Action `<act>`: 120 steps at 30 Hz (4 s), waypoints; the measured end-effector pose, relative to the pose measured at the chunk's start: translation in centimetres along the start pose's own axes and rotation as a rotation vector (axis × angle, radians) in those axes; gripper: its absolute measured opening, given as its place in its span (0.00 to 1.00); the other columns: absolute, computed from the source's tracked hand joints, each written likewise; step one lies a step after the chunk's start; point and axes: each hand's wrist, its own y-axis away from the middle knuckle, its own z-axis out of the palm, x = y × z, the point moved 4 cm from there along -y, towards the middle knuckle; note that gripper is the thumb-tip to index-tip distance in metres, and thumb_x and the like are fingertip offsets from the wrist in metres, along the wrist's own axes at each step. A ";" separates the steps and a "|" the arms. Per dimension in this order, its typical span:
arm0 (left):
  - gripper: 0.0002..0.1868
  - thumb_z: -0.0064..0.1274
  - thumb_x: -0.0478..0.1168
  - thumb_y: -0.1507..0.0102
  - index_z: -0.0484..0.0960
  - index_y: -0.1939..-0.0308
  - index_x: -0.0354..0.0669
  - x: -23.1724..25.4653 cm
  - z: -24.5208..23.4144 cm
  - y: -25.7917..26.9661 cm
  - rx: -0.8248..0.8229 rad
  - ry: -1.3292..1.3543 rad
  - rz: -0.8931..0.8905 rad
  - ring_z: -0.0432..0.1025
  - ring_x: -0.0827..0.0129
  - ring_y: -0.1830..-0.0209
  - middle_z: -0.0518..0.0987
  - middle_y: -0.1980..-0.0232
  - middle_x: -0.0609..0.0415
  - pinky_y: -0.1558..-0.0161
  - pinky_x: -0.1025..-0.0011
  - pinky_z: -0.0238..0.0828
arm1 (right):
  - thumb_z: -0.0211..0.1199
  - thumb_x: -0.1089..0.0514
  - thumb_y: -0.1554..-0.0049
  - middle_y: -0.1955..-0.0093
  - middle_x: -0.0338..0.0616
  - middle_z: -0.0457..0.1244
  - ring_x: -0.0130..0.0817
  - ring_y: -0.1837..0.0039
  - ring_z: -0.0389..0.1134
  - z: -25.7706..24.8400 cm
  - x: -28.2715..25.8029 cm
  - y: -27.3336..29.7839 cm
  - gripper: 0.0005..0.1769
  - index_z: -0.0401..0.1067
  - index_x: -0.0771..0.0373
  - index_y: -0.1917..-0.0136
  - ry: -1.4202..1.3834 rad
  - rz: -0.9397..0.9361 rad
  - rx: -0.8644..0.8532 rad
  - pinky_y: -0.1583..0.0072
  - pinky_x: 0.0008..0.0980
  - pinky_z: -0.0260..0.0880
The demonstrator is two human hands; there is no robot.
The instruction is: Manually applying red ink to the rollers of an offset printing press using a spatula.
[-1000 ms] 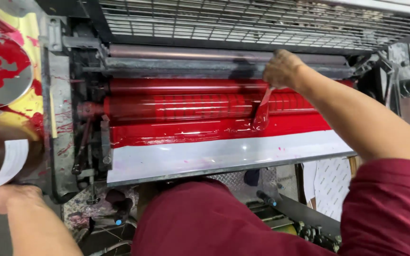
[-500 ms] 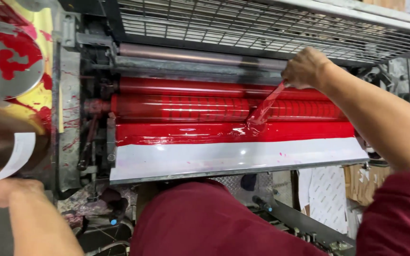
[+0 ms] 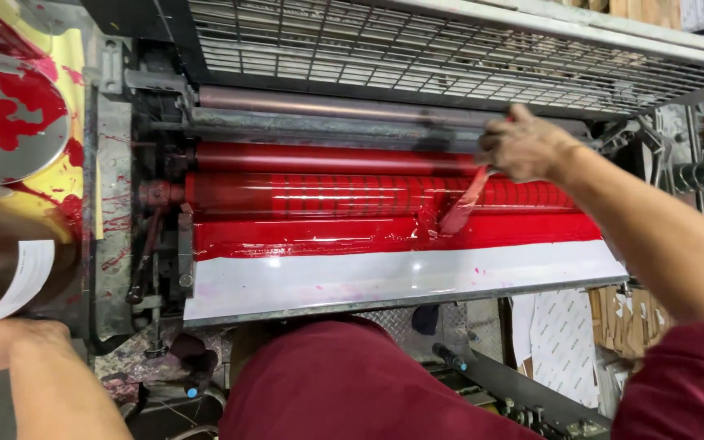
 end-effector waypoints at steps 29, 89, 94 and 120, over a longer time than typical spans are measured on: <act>0.42 0.14 0.61 0.33 0.73 0.34 0.37 1.8 -0.4 2.8 -0.103 -0.058 0.172 0.71 0.53 0.37 0.74 0.30 0.48 0.37 0.55 0.67 | 0.63 0.50 0.49 0.49 0.36 0.67 0.32 0.39 0.66 -13.5 -3.3 -12.2 0.06 0.79 0.44 0.58 0.164 -0.063 0.305 0.25 0.44 0.47; 0.33 0.21 0.57 0.27 0.71 0.36 0.35 4.1 -0.8 13.2 0.235 -0.588 0.105 0.68 0.43 0.36 0.71 0.35 0.38 0.40 0.46 0.65 | 0.70 0.49 0.61 0.59 0.36 0.66 0.36 0.44 0.65 -55.9 -24.2 -2.9 0.15 0.76 0.55 0.60 -0.025 -0.318 1.265 0.41 0.49 0.56; 0.33 0.20 0.57 0.26 0.70 0.35 0.36 4.3 -0.8 13.6 0.227 -0.590 0.093 0.68 0.45 0.35 0.71 0.34 0.39 0.38 0.46 0.63 | 0.72 0.47 0.60 0.60 0.34 0.67 0.35 0.44 0.65 -55.1 -22.8 -3.8 0.14 0.77 0.54 0.62 -0.164 -0.349 1.199 0.39 0.50 0.55; 0.34 0.19 0.58 0.26 0.70 0.35 0.36 4.0 -0.8 13.2 0.208 -0.613 0.080 0.66 0.44 0.34 0.70 0.33 0.38 0.38 0.47 0.65 | 0.55 0.36 0.36 0.76 0.38 0.59 0.25 0.75 0.56 -40.0 -21.7 -6.9 0.27 0.73 0.61 0.60 -1.475 -0.406 0.616 0.69 0.30 0.53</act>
